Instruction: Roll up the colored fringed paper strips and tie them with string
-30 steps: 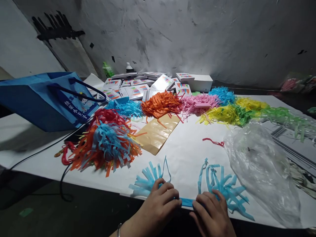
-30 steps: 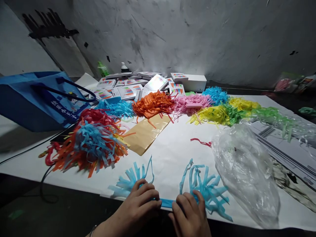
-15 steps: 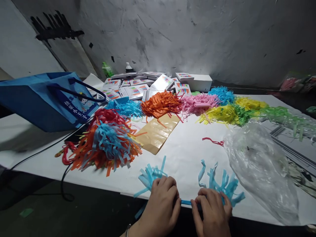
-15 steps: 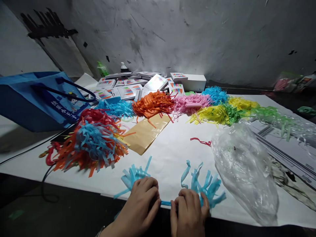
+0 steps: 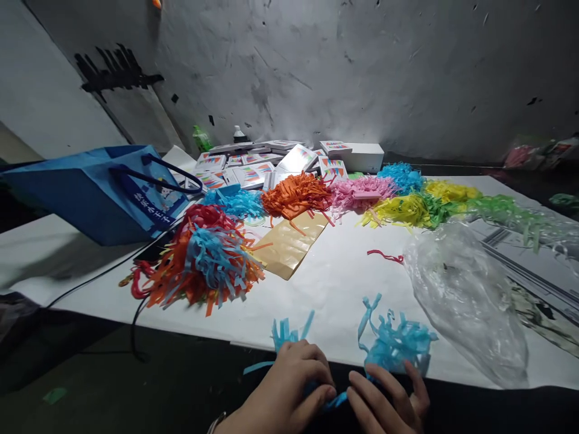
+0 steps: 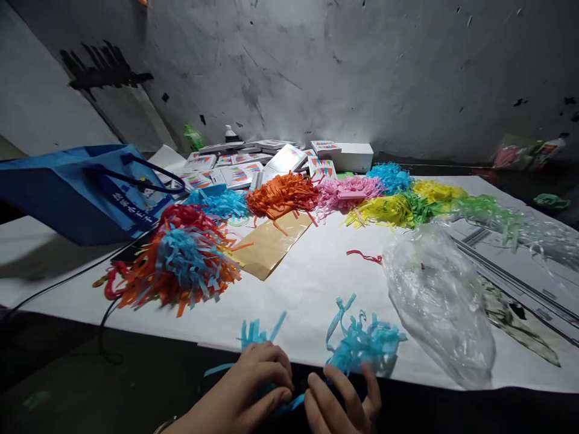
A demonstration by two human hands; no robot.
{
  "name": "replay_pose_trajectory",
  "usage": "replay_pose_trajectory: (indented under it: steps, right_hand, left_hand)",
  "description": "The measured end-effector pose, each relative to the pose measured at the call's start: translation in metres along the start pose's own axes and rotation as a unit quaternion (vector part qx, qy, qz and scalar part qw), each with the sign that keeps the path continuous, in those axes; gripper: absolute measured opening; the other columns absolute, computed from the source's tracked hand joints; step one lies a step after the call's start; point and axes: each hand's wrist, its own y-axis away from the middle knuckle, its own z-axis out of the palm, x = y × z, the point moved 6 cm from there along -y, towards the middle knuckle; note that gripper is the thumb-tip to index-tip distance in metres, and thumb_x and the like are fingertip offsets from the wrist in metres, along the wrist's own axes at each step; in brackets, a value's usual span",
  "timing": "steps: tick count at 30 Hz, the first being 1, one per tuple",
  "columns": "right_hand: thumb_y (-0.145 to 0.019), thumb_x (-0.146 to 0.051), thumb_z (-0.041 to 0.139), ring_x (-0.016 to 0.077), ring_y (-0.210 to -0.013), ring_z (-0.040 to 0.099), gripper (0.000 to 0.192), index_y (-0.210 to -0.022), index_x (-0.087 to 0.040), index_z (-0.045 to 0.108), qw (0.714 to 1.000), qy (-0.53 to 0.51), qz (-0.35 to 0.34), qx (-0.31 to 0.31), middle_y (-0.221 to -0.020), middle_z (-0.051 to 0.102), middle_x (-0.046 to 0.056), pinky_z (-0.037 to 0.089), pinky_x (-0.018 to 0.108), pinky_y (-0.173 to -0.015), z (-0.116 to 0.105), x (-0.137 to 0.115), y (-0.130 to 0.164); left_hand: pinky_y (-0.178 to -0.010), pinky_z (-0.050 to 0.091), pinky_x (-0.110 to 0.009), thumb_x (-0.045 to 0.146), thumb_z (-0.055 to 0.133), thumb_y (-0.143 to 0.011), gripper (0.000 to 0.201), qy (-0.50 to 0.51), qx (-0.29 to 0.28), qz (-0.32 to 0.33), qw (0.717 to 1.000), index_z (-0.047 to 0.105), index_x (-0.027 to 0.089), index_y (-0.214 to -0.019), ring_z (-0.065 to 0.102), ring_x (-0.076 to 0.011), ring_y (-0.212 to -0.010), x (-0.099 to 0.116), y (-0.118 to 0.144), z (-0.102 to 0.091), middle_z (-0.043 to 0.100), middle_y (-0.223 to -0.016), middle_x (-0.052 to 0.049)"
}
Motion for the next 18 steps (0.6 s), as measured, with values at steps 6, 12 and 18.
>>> replay_pose_trajectory:
  steps: [6, 12, 18]
  right_hand:
    - [-0.098, -0.008, 0.047, 0.0093, -0.072, 0.075, 0.034, -0.081, -0.026, 0.070, 0.996, -0.010, -0.088, -0.001, -0.074, 0.076, -0.010, 0.030, 0.039, -0.122, -0.034, -0.008, -0.023]
    - [-0.099, -0.008, 0.048, 0.0080, -0.075, 0.074, 0.023, -0.091, -0.020, 0.066, 0.995, -0.050, -0.075, -0.051, -0.075, 0.076, -0.006, 0.026, 0.036, -0.122, -0.054, -0.001, -0.022]
    - [-0.097, -0.014, 0.056, 0.0091, -0.063, 0.069, 0.014, -0.090, -0.021, 0.065, 0.988, -0.120, 0.094, -0.004, -0.070, 0.069, -0.006, 0.053, 0.031, -0.093, -0.050, 0.003, 0.004]
  left_hand:
    - [-0.063, 0.038, -0.023, 0.052, 0.083, -0.069, 0.041, 0.342, -0.160, -0.169, 0.910, 0.074, 0.014, -0.077, 0.050, -0.0113, -0.064, -0.002, 0.000, 0.031, 0.064, -0.070, 0.001]
    - [-0.060, 0.030, -0.021, 0.052, 0.089, -0.065, 0.047, 0.488, -0.174, -0.157, 0.841, 0.066, 0.011, -0.073, 0.038, -0.0074, -0.060, 0.005, 0.002, 0.061, 0.053, -0.066, 0.003]
    - [-0.068, 0.036, -0.025, 0.059, 0.075, -0.081, 0.048, 0.425, -0.038, -0.010, 0.904, 0.061, 0.013, -0.075, 0.046, -0.0129, -0.071, 0.018, 0.002, 0.066, 0.054, -0.075, -0.002]
